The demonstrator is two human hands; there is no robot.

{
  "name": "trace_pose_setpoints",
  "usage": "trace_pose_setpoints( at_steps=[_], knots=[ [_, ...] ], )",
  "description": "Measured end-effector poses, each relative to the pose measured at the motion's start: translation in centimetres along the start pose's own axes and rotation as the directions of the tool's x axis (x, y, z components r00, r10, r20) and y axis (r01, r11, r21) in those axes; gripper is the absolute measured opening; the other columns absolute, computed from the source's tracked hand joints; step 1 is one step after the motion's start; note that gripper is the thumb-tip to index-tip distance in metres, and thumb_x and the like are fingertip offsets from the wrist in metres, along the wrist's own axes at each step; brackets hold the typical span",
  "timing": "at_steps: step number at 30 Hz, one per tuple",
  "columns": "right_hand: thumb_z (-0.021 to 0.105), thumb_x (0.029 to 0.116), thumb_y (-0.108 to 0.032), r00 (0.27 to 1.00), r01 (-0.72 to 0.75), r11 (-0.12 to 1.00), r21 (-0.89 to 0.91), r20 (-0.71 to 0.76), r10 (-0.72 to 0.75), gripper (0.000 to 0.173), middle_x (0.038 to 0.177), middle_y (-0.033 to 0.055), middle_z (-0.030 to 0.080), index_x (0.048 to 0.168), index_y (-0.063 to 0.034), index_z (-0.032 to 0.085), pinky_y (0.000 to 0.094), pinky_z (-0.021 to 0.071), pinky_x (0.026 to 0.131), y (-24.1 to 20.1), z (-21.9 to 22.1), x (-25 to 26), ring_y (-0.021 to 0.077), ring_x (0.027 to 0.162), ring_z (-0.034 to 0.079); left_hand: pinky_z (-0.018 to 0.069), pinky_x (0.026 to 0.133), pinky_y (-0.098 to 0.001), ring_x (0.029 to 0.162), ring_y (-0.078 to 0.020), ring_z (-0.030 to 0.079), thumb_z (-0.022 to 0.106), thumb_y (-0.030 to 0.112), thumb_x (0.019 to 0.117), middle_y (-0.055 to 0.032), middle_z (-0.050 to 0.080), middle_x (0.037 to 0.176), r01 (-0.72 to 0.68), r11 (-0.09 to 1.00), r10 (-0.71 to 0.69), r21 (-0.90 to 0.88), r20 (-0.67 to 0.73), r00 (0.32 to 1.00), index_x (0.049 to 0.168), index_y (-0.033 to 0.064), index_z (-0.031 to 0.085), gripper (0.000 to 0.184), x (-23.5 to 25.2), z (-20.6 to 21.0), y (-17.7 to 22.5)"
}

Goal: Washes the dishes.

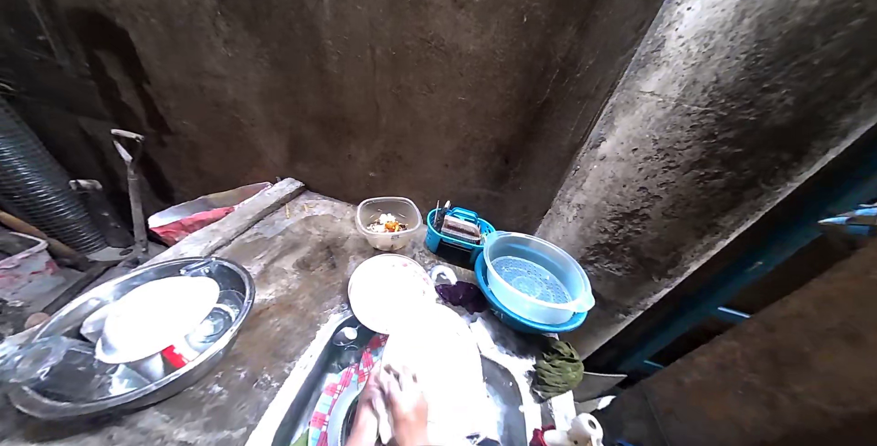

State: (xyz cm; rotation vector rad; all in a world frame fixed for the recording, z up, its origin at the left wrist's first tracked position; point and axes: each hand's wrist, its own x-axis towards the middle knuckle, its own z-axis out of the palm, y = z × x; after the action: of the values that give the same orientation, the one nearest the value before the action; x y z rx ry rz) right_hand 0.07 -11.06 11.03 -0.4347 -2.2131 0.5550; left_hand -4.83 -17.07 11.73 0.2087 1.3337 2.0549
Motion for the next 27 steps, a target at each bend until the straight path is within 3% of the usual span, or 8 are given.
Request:
trace_pose_setpoints(
  at_steps=[3, 7, 10, 14, 19, 21, 24, 27],
  knots=[
    [0.073, 0.0805, -0.012, 0.974, 0.186, 0.982, 0.022, -0.140, -0.181, 0.013, 0.082, 0.0166, 0.074, 0.082, 0.0013, 0.076, 0.0451, 0.0611, 0.069, 2.2, 1.4, 4.7, 0.0304, 0.076, 0.074, 0.0536, 0.088, -0.0263, 0.103, -0.0068, 0.061, 0.034, 0.003, 0.1071, -0.0119, 0.058, 0.124, 0.008, 0.998, -0.010, 0.056, 0.027, 1.000, 0.145, -0.0051, 0.036, 0.039, -0.1, -0.7, 0.5],
    [0.074, 0.0735, -0.007, 0.934, 0.008, 0.996, -0.093, -0.356, -0.041, 0.016, 0.075, 0.0210, 0.072, 0.077, 0.0083, 0.074, 0.0503, 0.0593, 0.065, 8.0, 0.0, 9.1, 0.0354, 0.070, 0.073, 0.0523, 0.095, -0.0263, 0.112, -0.0070, 0.060, 0.037, 0.005, 0.1077, -0.0167, 0.053, 0.136, 0.005, 0.998, -0.007, 0.065, 0.030, 1.000, 0.150, -0.0069, 0.030, 0.045, -0.6, -1.0, 1.9],
    [0.071, 0.0740, -0.021, 0.955, -0.063, 0.976, -0.209, -0.297, -0.002, 0.025, 0.068, 0.0177, 0.070, 0.071, 0.0037, 0.073, 0.0538, 0.0553, 0.058, 5.5, -0.4, 5.2, 0.0355, 0.064, 0.071, 0.0500, 0.100, -0.0260, 0.118, -0.0071, 0.057, 0.035, 0.005, 0.1078, -0.0180, 0.049, 0.141, -0.054, 0.997, 0.054, 0.050, -0.001, 0.999, 0.153, -0.0065, 0.026, 0.047, -0.1, -1.6, 3.3],
    [0.070, 0.0754, -0.018, 0.925, 0.225, 0.967, -0.119, -0.284, -0.250, 0.017, 0.065, 0.0117, 0.069, 0.066, -0.0046, 0.071, 0.0399, 0.0551, 0.053, 2.5, 2.9, 1.6, 0.0250, 0.060, 0.069, 0.0495, 0.099, -0.0268, 0.118, -0.0091, 0.057, 0.039, 0.007, 0.1053, -0.0183, 0.051, 0.140, -0.125, 0.980, 0.124, 0.156, 0.019, 0.992, 0.150, -0.0076, 0.032, 0.048, 2.1, -2.5, 4.7],
    [0.070, 0.0868, -0.005, 0.945, -0.327, 0.932, -0.158, -0.032, 0.326, 0.031, 0.113, 0.0372, 0.067, 0.112, 0.0133, 0.071, 0.0657, 0.0514, 0.091, 8.2, -1.3, 7.4, 0.0548, 0.107, 0.066, 0.0479, 0.101, -0.0274, 0.120, -0.0149, 0.058, 0.044, 0.003, 0.1033, -0.0289, 0.053, 0.138, -0.432, 0.815, 0.399, 0.386, 0.166, 0.902, 0.143, -0.0177, 0.039, 0.045, 6.0, -1.8, 9.0],
    [0.063, 0.0954, -0.011, 0.854, -0.495, 0.830, -0.256, 0.030, 0.519, 0.031, 0.120, 0.0341, 0.065, 0.118, 0.0093, 0.069, 0.0640, 0.0487, 0.097, 12.5, -3.3, 8.9, 0.0520, 0.115, 0.062, 0.0497, 0.099, -0.0233, 0.112, -0.0107, 0.063, 0.049, 0.004, 0.1028, -0.0273, 0.062, 0.125, -0.585, 0.643, 0.495, 0.495, 0.314, 0.810, 0.134, -0.0197, 0.048, 0.039, 7.8, -1.3, 10.6],
    [0.056, 0.1020, -0.022, 0.725, -0.564, 0.679, -0.471, 0.112, 0.680, 0.041, 0.143, 0.0242, 0.057, 0.137, -0.0015, 0.062, 0.0652, 0.0318, 0.112, 18.3, -3.7, 7.6, 0.0441, 0.138, 0.048, 0.0547, 0.086, -0.0530, 0.092, -0.0370, 0.073, 0.054, 0.008, 0.1012, -0.0276, 0.073, 0.102, -0.687, 0.299, 0.463, 0.662, 0.528, 0.711, 0.122, -0.0125, 0.066, 0.031, 11.2, -1.5, 9.7],
    [0.057, 0.1029, -0.032, 0.674, -0.538, 0.618, -0.573, 0.147, 0.724, 0.061, 0.160, 0.0209, 0.040, 0.158, -0.0127, 0.039, 0.0700, 0.0138, 0.120, 20.3, -3.4, 6.1, 0.0438, 0.151, 0.030, 0.0541, 0.093, -0.0577, 0.102, -0.0427, 0.072, 0.051, 0.003, 0.1023, -0.0237, 0.074, 0.110, -0.748, 0.044, 0.239, 0.663, 0.720, 0.652, 0.114, -0.0059, 0.073, 0.027, 14.6, -2.8, 6.5]
  ],
)
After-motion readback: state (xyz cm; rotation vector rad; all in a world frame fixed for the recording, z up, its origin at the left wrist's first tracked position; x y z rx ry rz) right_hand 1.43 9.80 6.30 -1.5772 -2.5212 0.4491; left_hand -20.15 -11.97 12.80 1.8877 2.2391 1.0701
